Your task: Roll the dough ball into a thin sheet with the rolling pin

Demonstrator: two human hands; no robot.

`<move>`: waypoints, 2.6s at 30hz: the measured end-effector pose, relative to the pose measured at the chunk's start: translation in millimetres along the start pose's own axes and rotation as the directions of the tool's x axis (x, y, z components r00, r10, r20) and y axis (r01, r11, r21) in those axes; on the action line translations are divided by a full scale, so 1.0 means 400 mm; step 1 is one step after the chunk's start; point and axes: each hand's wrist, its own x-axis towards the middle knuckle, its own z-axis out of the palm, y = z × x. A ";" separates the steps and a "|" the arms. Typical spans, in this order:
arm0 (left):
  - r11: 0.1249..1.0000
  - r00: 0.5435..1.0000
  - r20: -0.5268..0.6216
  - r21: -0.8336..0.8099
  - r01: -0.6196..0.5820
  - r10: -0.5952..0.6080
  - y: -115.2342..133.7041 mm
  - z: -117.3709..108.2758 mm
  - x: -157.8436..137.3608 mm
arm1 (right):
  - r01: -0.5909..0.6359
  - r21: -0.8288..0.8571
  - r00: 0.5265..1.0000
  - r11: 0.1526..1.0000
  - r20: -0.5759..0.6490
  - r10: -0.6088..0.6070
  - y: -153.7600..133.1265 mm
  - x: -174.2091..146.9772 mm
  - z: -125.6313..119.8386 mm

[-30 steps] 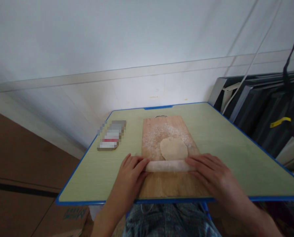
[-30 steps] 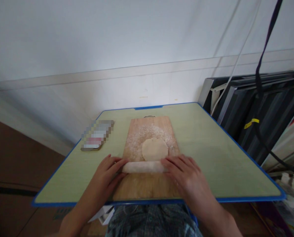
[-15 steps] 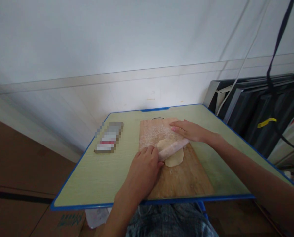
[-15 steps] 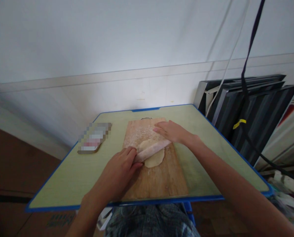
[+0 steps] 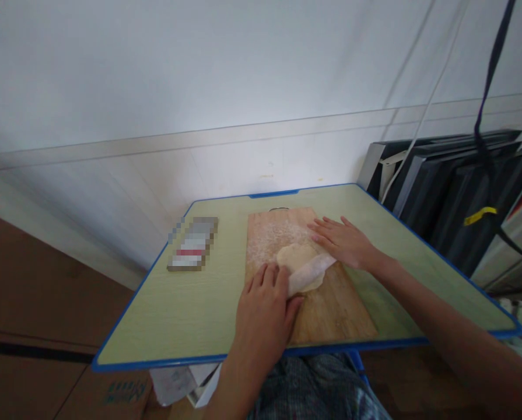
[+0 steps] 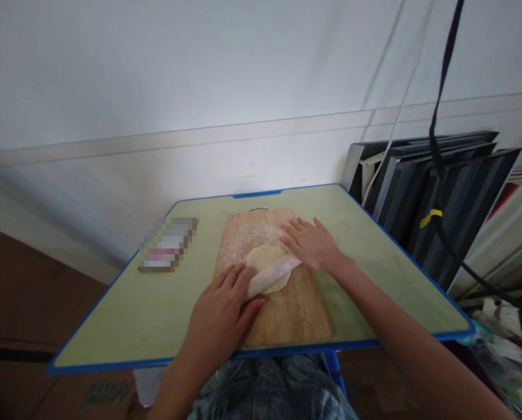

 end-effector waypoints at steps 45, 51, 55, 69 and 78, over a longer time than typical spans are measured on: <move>0.997 0.997 -0.057 0.063 0.053 -0.050 -0.039 -0.001 0.045 | -0.009 0.121 0.993 0.993 0.120 -0.005 -0.010 0.100 -0.018; 0.994 0.993 -0.120 0.102 0.027 -0.014 0.024 0.008 -0.010 | -0.062 0.077 0.990 0.995 0.130 0.052 -0.004 0.018 -0.007; 0.991 0.992 -0.120 0.120 0.057 -0.042 0.012 -0.001 0.025 | -0.085 0.106 0.987 0.991 0.144 0.070 0.001 0.020 -0.001; 0.987 0.987 -0.158 0.151 0.057 -0.033 0.044 0.008 -0.007 | -0.069 0.120 0.996 0.990 0.067 0.061 0.000 -0.026 0.007; 0.993 0.997 -0.072 0.114 0.023 -0.015 -0.052 0.001 0.076 | -0.046 0.108 0.992 0.993 0.122 0.032 -0.008 0.071 -0.011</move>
